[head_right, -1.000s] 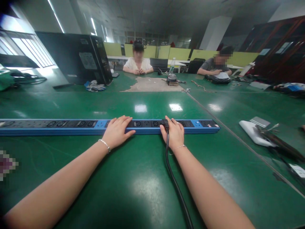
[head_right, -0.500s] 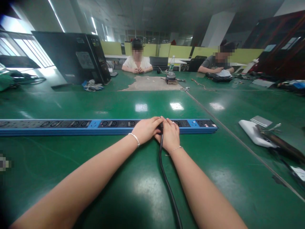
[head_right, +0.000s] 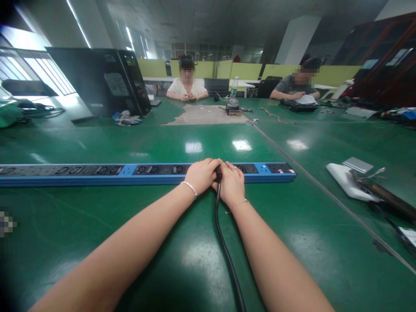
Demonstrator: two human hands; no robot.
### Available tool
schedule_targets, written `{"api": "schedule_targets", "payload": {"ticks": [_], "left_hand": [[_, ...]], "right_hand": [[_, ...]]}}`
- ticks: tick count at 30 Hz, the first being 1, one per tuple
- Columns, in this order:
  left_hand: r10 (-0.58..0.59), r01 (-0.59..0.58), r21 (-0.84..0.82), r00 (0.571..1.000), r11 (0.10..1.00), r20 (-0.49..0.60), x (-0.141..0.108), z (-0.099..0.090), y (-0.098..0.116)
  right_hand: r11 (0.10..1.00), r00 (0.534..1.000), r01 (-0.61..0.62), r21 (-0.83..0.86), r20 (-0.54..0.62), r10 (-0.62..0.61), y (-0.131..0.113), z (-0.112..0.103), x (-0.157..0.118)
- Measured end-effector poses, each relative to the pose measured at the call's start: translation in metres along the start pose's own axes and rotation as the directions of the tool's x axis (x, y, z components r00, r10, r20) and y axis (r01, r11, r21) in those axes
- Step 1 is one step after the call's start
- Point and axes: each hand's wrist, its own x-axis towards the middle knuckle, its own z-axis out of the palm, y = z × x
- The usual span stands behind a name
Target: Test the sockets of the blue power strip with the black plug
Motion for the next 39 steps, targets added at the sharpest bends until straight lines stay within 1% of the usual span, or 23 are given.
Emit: {"api": "schedule_targets", "payload": {"ticks": [5, 10, 13, 15, 17, 18, 21, 22, 23, 24, 26, 27, 30, 32, 33, 35, 39], "left_hand": [[-0.021, 0.018, -0.054, 0.998, 0.998, -0.052, -0.002, 0.006, -0.001], [-0.018, 0.016, -0.040, 0.998, 0.999, -0.053, -0.004, 0.007, -0.002], [-0.024, 0.019, -0.075, 0.997, 0.997, -0.072, -0.005, 0.007, -0.001], [-0.068, 0.049, -0.146, 0.990, 0.988, -0.123, -0.003, 0.006, 0.003], [-0.127, 0.075, -0.243, 0.971, 0.967, -0.204, -0.001, 0.002, 0.010], [-0.139, 0.068, -0.285, 0.961, 0.956, -0.240, 0.001, -0.002, 0.014], [-0.088, -0.018, -0.342, 0.953, 0.940, -0.291, 0.006, -0.014, 0.017], [-0.092, -0.023, -0.353, 0.948, 0.935, -0.304, 0.006, -0.019, 0.013], [-0.123, -0.004, -0.368, 0.939, 0.930, -0.322, 0.004, -0.025, 0.006], [-0.174, 0.035, -0.382, 0.926, 0.923, -0.336, 0.001, -0.031, -0.004], [-0.323, 0.174, -0.432, 0.897, 0.885, -0.302, -0.012, -0.045, -0.034], [-0.343, 0.200, -0.437, 0.898, 0.877, -0.277, -0.021, -0.051, -0.051], [-0.348, 0.252, -0.396, 0.917, 0.883, -0.193, -0.051, -0.064, -0.100], [-0.364, 0.290, -0.370, 0.920, 0.882, -0.147, -0.069, -0.066, -0.122], [-0.375, 0.304, -0.367, 0.917, 0.879, -0.138, -0.076, -0.066, -0.128], [-0.374, 0.313, -0.368, 0.922, 0.875, -0.104, -0.084, -0.062, -0.133], [-0.347, 0.307, -0.352, 0.937, 0.884, -0.053, -0.084, -0.054, -0.131]], "right_hand": [[1.000, 1.000, 0.004, -0.012, 0.006, -0.004, 0.001, 0.000, 0.001], [0.999, 1.000, 0.011, -0.035, 0.003, -0.011, 0.000, 0.001, 0.000], [0.999, 1.000, 0.004, -0.034, 0.005, -0.004, -0.002, 0.000, 0.001], [1.000, 1.000, -0.020, -0.024, -0.005, 0.020, -0.004, 0.000, 0.001], [0.998, 0.998, -0.058, -0.012, -0.019, 0.057, -0.006, -0.002, 0.002], [0.997, 0.997, -0.074, -0.007, -0.021, 0.073, -0.007, -0.002, 0.002], [0.997, 0.997, -0.072, -0.015, 0.004, 0.072, -0.009, -0.003, 0.002], [0.998, 0.998, -0.058, -0.024, 0.013, 0.058, -0.008, -0.003, 0.002], [0.998, 0.999, -0.044, -0.034, 0.018, 0.045, -0.008, -0.003, 0.002], [0.999, 0.999, -0.033, -0.044, 0.020, 0.034, -0.008, -0.002, 0.002], [0.998, 0.999, -0.023, -0.054, 0.021, 0.024, -0.006, -0.001, 0.002], [0.998, 0.999, -0.025, -0.055, 0.021, 0.027, -0.006, 0.000, 0.001], [0.998, 0.999, -0.034, -0.053, 0.021, 0.035, -0.005, 0.001, 0.001], [0.998, 0.999, -0.034, -0.049, 0.019, 0.035, -0.005, 0.001, 0.002], [0.998, 0.999, -0.034, -0.047, 0.018, 0.035, -0.005, 0.001, 0.002], [0.998, 0.999, -0.034, -0.047, 0.019, 0.035, -0.004, 0.001, 0.002], [0.998, 0.999, -0.028, -0.051, 0.018, 0.029, -0.003, 0.002, 0.002]]}}
